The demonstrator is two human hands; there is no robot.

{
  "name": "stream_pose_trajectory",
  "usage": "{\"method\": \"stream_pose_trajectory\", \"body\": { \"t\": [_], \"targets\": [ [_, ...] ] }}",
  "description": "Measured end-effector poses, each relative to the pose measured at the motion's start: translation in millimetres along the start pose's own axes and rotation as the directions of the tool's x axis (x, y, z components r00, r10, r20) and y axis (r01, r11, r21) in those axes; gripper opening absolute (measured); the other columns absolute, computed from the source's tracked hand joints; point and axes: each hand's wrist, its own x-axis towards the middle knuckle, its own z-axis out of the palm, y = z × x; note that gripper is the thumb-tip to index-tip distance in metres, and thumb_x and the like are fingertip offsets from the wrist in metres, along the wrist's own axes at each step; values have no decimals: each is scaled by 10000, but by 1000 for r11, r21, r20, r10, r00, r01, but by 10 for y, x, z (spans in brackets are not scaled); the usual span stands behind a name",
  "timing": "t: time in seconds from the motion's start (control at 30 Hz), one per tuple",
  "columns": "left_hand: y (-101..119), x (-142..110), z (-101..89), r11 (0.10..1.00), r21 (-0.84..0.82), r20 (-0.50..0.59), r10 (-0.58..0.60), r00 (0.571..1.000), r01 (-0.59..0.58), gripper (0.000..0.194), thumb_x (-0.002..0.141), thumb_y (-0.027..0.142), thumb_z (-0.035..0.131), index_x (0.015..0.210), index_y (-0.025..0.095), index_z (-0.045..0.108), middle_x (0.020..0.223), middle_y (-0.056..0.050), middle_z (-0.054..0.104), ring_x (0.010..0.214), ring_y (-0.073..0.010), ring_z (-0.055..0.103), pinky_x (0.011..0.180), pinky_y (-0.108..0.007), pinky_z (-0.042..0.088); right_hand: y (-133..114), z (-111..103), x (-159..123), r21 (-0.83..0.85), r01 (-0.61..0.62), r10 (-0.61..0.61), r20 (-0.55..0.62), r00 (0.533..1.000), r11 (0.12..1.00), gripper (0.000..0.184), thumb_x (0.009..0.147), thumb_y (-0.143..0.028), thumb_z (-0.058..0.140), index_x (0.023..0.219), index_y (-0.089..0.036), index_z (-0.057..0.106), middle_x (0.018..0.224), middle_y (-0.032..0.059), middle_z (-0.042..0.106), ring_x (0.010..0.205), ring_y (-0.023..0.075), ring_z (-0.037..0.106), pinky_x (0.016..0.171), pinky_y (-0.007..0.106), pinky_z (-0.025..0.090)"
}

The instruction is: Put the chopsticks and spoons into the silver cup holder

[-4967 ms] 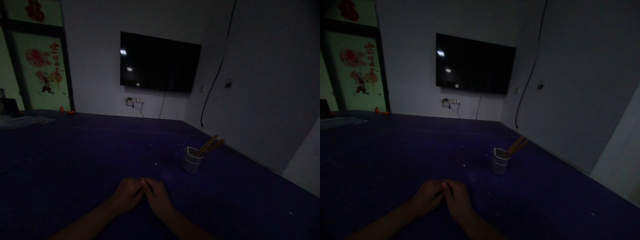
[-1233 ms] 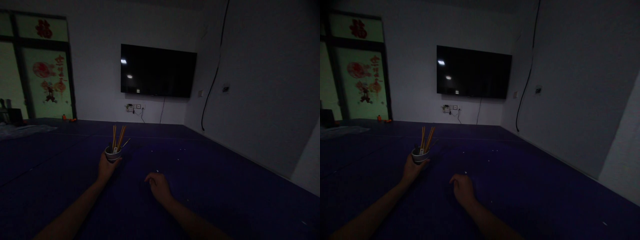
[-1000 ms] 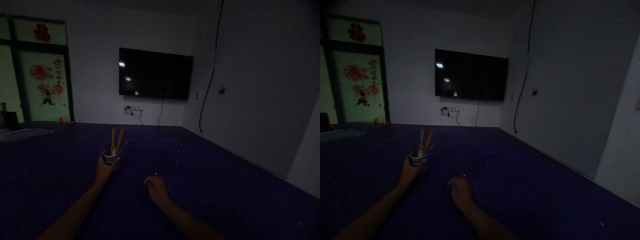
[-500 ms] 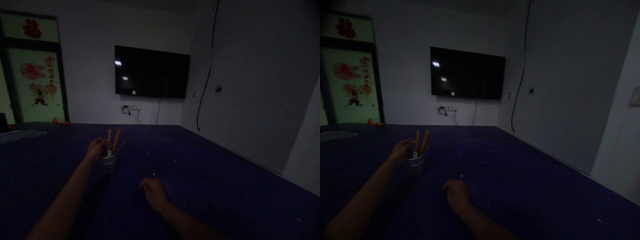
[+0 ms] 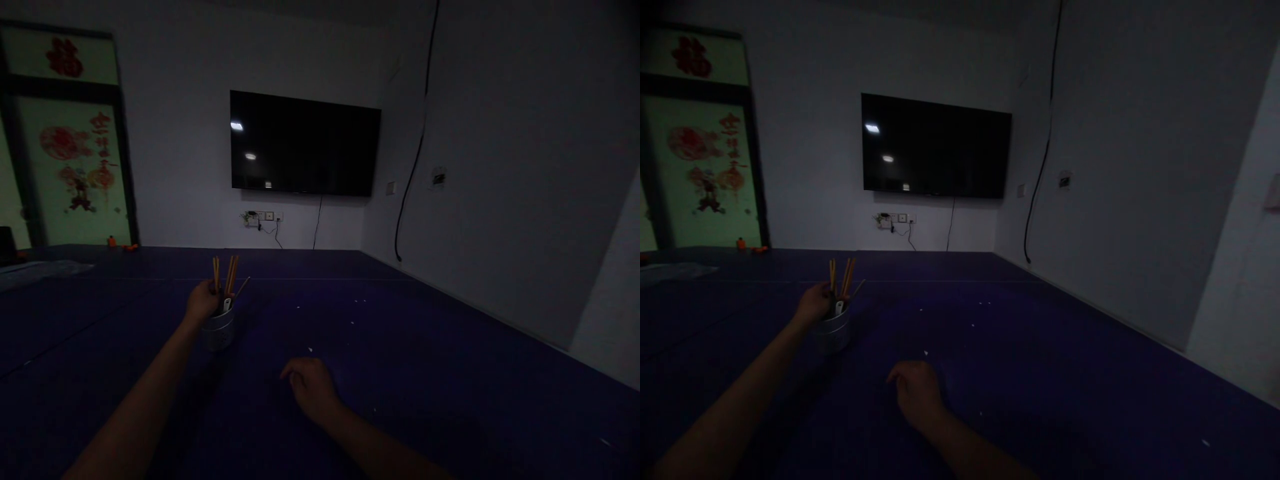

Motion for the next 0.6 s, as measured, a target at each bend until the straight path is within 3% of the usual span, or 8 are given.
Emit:
{"method": "stream_pose_trajectory", "body": {
  "t": [0.13,0.33,0.6],
  "targets": [
    [-28,10,39,996,73,1,50,999,-50,320,657,336,624,921,156,621,813,-115,698,779,-273,649,565,-259,426,23,19,2,0,4,-4,4,1000,1000,366,703,-21,400,779,-221,697,733,-16,690,656,120,612,629,204,415],
    [-45,38,63,989,128,-6,79,997,-77,208,686,315,576,831,168,602,829,-125,678,811,-277,634,590,-266,409,13,-4,3,-12,6,-6,21,1000,1000,356,714,-36,408,787,-224,701,740,-14,691,676,121,619,637,205,415],
    [-108,87,94,996,56,23,68,997,-70,115,663,245,571,758,188,539,690,-56,623,721,-235,610,582,-265,399,18,-6,5,2,8,-8,25,1000,1000,366,716,-27,409,792,-224,708,738,-12,695,672,120,622,638,206,420]
  ]
}}
